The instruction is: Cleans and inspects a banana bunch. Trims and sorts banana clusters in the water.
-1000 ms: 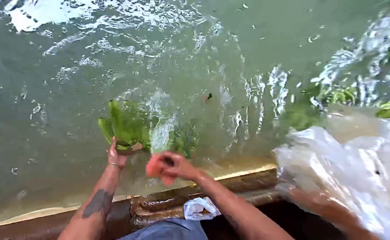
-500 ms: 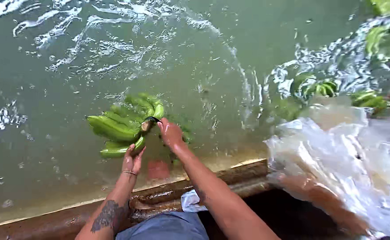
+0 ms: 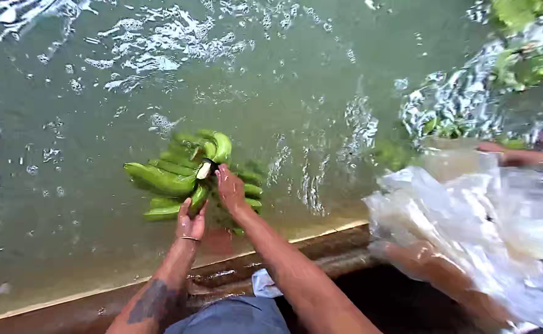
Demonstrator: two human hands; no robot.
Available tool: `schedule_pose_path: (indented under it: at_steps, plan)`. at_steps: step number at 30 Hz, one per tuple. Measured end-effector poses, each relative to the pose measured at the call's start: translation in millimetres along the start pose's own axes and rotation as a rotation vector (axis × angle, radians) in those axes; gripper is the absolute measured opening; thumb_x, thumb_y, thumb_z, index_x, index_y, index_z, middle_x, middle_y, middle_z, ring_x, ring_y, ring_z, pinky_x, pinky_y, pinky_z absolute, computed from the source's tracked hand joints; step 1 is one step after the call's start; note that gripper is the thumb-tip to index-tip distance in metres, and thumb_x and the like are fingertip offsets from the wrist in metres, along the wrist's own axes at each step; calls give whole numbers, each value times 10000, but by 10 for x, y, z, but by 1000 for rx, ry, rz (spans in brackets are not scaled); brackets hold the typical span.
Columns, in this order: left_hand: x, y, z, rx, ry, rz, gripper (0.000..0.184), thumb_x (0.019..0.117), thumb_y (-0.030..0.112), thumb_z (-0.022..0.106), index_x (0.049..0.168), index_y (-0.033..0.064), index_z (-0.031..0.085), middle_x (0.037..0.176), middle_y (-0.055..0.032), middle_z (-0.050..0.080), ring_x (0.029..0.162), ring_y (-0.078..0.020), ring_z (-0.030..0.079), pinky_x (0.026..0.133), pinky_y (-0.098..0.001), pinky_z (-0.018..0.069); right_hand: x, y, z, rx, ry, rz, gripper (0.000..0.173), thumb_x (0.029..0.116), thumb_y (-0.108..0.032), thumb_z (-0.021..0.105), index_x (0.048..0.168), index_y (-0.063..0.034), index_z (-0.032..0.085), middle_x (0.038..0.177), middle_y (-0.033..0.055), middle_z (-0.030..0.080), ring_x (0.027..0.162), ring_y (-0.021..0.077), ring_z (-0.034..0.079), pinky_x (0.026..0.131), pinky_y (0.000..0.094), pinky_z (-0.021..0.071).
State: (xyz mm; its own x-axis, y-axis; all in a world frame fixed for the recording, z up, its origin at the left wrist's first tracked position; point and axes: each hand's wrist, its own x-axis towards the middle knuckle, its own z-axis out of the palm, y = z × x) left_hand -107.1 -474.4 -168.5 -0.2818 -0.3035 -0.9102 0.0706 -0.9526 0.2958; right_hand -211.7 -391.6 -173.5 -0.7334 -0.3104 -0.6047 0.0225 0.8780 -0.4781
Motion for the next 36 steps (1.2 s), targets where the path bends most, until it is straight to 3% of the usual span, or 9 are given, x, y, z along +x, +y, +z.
schedule_pose_path:
  at_steps: [4, 15, 19, 22, 25, 27, 29, 32, 36]
  plan:
    - [9, -18, -6, -29, -8, -6, 337, 1089, 138, 374, 1411, 40, 363, 1303, -186, 517, 1141, -294, 599, 946, -419, 555, -143, -13, -59, 175, -240, 19, 412, 1127, -269, 363, 1302, 41, 571, 1073, 250, 683, 1028, 377, 678, 943, 539, 529]
    - [-107, -106, 113, -48, 47, -17, 335, 1078, 104, 395, 1405, 35, 377, 1296, -190, 513, 1138, -301, 597, 945, -419, 556, 41, 100, 40, 29, -36, 85, 428, 1131, -279, 354, 1387, 23, 514, 1135, 291, 686, 1081, 464, 680, 917, 613, 539]
    - [-32, -92, 50, -11, -1, 3, 361, 1076, 87, 385, 1429, 17, 359, 1342, -196, 500, 1181, -298, 580, 989, -414, 534, 51, 170, 25, 353, -214, 103, 374, 1134, -233, 350, 1290, 45, 546, 929, 160, 619, 776, 233, 612, 732, 392, 531]
    - [-25, -140, 15, 13, 2, 11, 335, 1081, 91, 376, 1405, 9, 383, 1309, -187, 517, 1154, -283, 591, 976, -399, 540, 10, 208, 68, 327, -183, 104, 396, 1127, -227, 374, 1323, 73, 542, 1064, 271, 681, 953, 359, 699, 892, 523, 562]
    - [222, -94, -90, 89, -26, 74, 262, 1073, 82, 392, 1317, -1, 440, 1169, -156, 589, 1026, -241, 637, 907, -385, 567, -288, 50, -27, 617, -350, 209, 313, 1133, -230, 340, 1231, -7, 536, 772, 49, 540, 568, 120, 508, 526, 273, 460]
    - [333, 82, -206, 154, -54, 95, 244, 1075, 83, 378, 1298, 3, 438, 1127, -139, 604, 989, -229, 652, 880, -388, 580, -471, 245, -298, 947, -421, 292, 236, 1128, -214, 322, 1125, -67, 507, 664, -44, 499, 489, 38, 459, 455, 192, 421]
    - [365, 237, -359, 171, -58, 105, 289, 1096, 129, 369, 1355, 9, 413, 1184, -156, 598, 1030, -250, 653, 890, -411, 583, -468, 800, -485, 933, -149, 391, 288, 1125, -237, 387, 1215, -7, 535, 773, 19, 595, 626, 101, 598, 591, 274, 554]
    - [389, 302, -384, 182, -38, 85, 446, 1125, 354, 292, 1457, 60, 340, 1292, -158, 551, 1104, -258, 631, 917, -425, 567, -311, 1730, -252, 587, 328, 569, 361, 1056, -215, 567, 1262, 81, 542, 964, 177, 617, 741, 222, 604, 672, 385, 526]
    - [272, -35, -352, 595, -37, -92, 598, 1125, 406, 264, 1614, 94, 118, 1602, -206, 305, 1387, -327, 444, 1065, -531, 444, -283, 1794, 166, 685, 247, 851, 428, 1131, -175, 367, 1473, 78, 412, 1371, 308, 530, 1176, 365, 573, 999, 500, 478]
